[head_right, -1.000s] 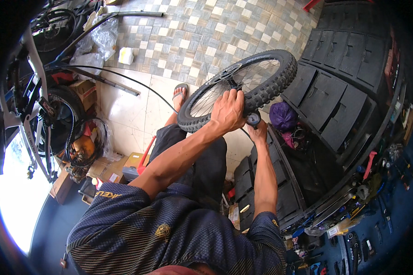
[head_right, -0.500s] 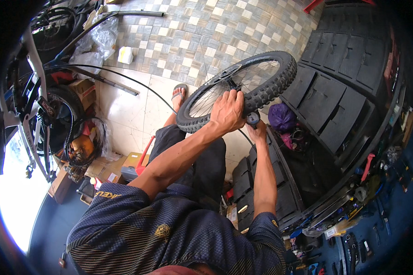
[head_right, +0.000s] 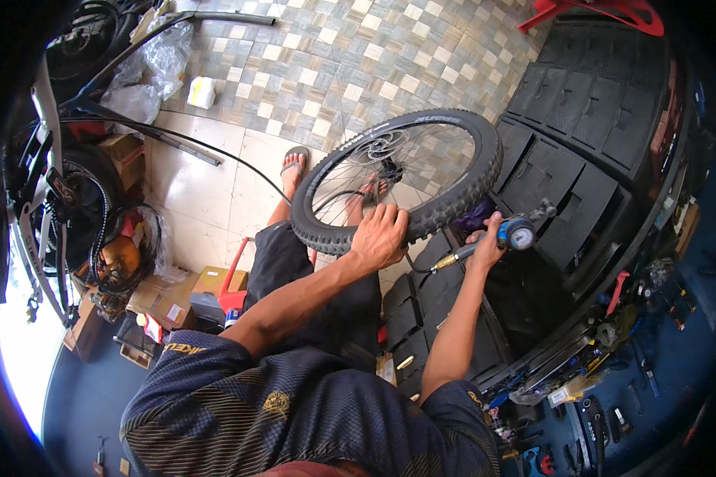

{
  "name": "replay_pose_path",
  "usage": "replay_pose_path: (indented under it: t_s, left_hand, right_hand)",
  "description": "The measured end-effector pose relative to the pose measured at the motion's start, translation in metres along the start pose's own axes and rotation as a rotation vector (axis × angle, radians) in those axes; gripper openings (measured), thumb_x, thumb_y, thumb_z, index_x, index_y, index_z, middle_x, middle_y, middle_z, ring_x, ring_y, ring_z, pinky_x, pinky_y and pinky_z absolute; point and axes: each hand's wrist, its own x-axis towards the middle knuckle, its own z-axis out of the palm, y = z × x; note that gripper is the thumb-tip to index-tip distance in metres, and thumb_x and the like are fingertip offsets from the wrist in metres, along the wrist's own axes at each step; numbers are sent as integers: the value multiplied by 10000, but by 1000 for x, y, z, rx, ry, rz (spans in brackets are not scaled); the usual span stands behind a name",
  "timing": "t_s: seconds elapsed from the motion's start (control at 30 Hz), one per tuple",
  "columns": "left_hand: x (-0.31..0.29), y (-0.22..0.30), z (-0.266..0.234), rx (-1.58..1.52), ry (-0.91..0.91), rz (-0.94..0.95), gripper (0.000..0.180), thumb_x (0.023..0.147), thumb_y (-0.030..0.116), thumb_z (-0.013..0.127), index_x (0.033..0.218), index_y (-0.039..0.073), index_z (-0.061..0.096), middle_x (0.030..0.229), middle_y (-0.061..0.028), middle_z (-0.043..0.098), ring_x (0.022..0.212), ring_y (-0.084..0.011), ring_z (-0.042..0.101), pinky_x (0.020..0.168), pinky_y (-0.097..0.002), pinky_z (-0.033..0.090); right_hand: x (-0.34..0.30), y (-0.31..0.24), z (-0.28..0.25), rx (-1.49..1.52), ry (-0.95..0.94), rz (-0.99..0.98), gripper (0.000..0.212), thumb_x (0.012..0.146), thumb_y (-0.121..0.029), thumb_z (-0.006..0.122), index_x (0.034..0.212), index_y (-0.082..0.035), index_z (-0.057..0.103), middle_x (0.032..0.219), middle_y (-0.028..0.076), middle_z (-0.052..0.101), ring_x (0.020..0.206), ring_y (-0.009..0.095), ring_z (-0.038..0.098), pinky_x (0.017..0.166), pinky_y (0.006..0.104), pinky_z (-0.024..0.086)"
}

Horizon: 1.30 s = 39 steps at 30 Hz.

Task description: The person holds a bicycle wheel and uses a floor pump to inflate the tire. They repeatedly attach the pump head, pump air into the tire, and check the pressure gauge before detaching the pump.

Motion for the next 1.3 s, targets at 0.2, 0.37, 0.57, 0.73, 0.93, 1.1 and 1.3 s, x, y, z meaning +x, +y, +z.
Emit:
replay_pose_path:
  t_s: [0.2,0.37,0.57,0.73,0.93,1.1,1.3]
  left_hand:
    - [-37,-13,10,76,-78,122,613,684,283,821,1177,36,554,1053,-100,549,1020,-278,560,884,-391,465]
    - [-57,-37,8,50,-100,140,626,685,279,821,1201,51,550,1063,-88,551,1040,-279,559,905,-400,468]
    - [-70,-58,-2,19,-100,192,600,667,279,840,1153,70,557,1062,-83,557,1036,-270,569,885,-399,481]
    - [-69,-75,-20,18,-116,231,575,664,244,842,1132,75,554,1070,-83,561,1054,-268,572,884,-400,489]
    - [-58,-82,-37,-1,-107,237,559,666,208,814,1139,65,552,1078,-90,565,1069,-275,570,878,-399,495]
    - [-45,-83,-42,-25,-100,226,548,676,187,781,1156,58,551,1096,-98,562,1063,-282,574,876,-399,504]
    - [-33,-83,-47,-48,-60,227,529,689,189,769,1154,55,553,1093,-105,561,1057,-288,582,891,-406,507]
  right_hand:
    - [3,-7,21,-425,74,-236,494,856,-402,845,1067,2,656,864,101,670,577,177,607,541,353,501]
    - [-13,8,27,-767,59,-497,581,823,-373,860,1155,69,681,1145,204,726,1064,334,684,948,428,496]
    - [-37,23,26,-829,107,-540,618,821,-394,842,1183,72,659,1159,244,709,1081,389,676,935,456,499]
    - [-52,20,42,-846,116,-585,638,822,-420,815,1199,65,641,1119,261,707,1064,437,660,920,472,493]
    - [-55,0,60,-843,66,-548,595,833,-379,801,1187,70,635,1107,270,703,1050,436,661,904,478,490]
    - [-45,-11,73,-895,71,-568,589,834,-371,801,1189,67,633,1122,265,702,1055,435,661,901,478,491]
    - [-36,-22,84,-897,61,-528,614,832,-389,800,1226,53,636,1147,256,703,1077,429,655,930,475,480]
